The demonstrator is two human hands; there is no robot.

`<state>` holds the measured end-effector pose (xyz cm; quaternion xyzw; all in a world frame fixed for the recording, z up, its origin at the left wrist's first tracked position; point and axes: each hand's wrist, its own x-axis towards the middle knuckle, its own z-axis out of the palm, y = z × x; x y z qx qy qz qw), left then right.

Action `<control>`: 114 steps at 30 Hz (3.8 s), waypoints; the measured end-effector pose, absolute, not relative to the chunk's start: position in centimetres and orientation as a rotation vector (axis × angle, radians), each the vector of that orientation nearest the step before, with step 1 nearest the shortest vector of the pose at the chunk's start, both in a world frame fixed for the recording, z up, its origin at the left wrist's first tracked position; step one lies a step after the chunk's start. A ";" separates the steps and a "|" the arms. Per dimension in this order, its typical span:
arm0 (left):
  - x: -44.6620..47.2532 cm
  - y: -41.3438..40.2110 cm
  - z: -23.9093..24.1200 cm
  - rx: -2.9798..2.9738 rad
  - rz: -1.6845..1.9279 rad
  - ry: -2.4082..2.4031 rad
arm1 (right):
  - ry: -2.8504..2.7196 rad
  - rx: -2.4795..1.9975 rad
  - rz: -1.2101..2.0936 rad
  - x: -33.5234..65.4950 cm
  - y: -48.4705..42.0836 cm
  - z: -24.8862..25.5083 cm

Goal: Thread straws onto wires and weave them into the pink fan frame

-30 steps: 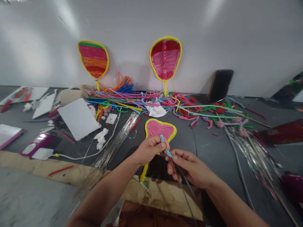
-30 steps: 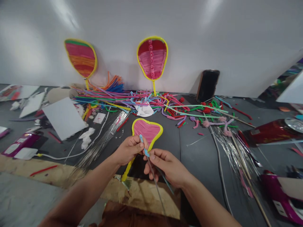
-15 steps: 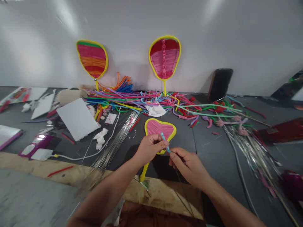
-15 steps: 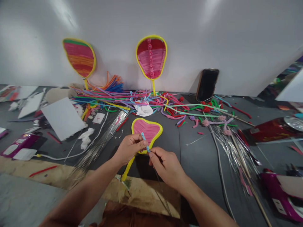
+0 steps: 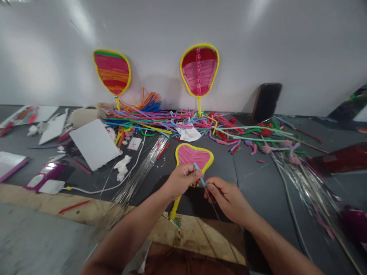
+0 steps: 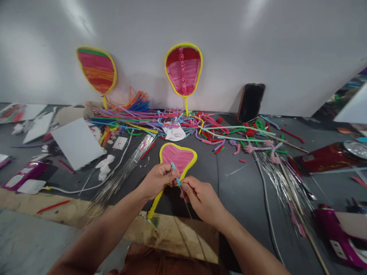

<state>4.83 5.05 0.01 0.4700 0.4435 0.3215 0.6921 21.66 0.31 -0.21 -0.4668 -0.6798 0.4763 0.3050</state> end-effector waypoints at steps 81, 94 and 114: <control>3.0 8.3 -2.1 1.028 1.275 1.209 | -1.233 -1.527 1.660 16.2 8.1 -1.7; 4.0 6.6 -1.2 0.982 0.878 0.932 | -1.696 -1.465 1.351 18.8 2.9 0.9; 4.1 6.2 -0.4 1.113 0.778 1.038 | -1.666 -1.198 1.530 20.6 2.2 -0.9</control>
